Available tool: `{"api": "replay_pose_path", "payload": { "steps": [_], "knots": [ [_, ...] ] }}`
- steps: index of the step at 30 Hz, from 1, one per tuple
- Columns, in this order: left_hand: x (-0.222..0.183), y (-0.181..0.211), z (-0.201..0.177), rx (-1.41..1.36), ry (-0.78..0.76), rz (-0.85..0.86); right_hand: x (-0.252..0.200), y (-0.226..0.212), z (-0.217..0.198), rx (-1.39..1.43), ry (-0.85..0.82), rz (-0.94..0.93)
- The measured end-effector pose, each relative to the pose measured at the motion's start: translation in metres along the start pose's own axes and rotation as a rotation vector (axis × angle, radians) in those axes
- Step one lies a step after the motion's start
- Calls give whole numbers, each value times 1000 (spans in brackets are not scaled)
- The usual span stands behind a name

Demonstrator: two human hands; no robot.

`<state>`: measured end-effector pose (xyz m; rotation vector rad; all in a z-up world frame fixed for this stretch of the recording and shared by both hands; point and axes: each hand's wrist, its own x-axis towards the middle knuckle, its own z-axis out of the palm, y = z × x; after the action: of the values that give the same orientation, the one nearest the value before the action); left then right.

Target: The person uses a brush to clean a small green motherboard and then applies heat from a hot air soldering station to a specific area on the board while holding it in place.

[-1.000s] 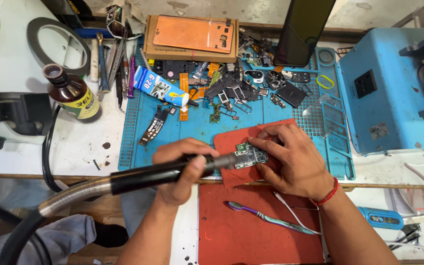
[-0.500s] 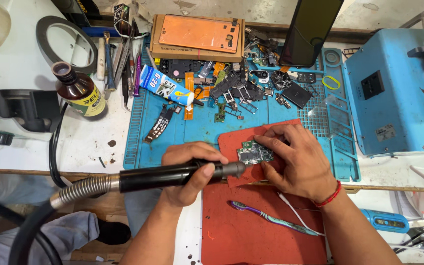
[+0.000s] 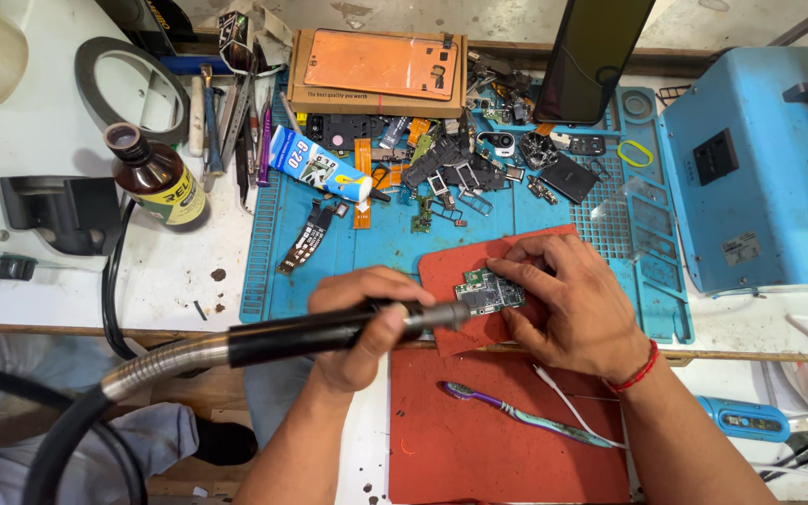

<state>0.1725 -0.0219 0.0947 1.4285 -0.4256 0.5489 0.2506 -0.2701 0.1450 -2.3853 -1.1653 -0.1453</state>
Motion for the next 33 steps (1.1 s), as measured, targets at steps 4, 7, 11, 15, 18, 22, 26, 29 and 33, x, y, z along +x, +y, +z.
{"api": "replay_pose_path", "payload": {
  "steps": [4, 7, 11, 15, 18, 22, 26, 29, 33],
  "knots": [
    [-1, 2, 0, 7, 56, -85, 0, -1, -1, 2, 11, -17],
    [1, 4, -1, -18, -12, -80, 2, -1, -1, -5, 27, -14],
    [0, 2, 1, -2, 34, -86, 0, -2, 1, -8, 37, -4],
    [-1, 0, 0, 27, 48, -82, 0, -1, 1, -17, 22, 17],
    [-1, 1, 0, 46, 77, -134, 1, -1, 0, -7, 20, 11],
    [-2, 1, 3, 16, 67, -73, 0, -1, 0, -6, 33, -11],
    [-1, 0, 2, 52, 38, -53, 2, -1, 1, -10, 28, -9],
    [-2, -1, 2, 11, -4, -52, -1, 0, 0, -13, 31, -12],
    [-1, -1, 1, 72, 45, -60, 1, -1, 1, -5, 16, 21]
  ]
}}
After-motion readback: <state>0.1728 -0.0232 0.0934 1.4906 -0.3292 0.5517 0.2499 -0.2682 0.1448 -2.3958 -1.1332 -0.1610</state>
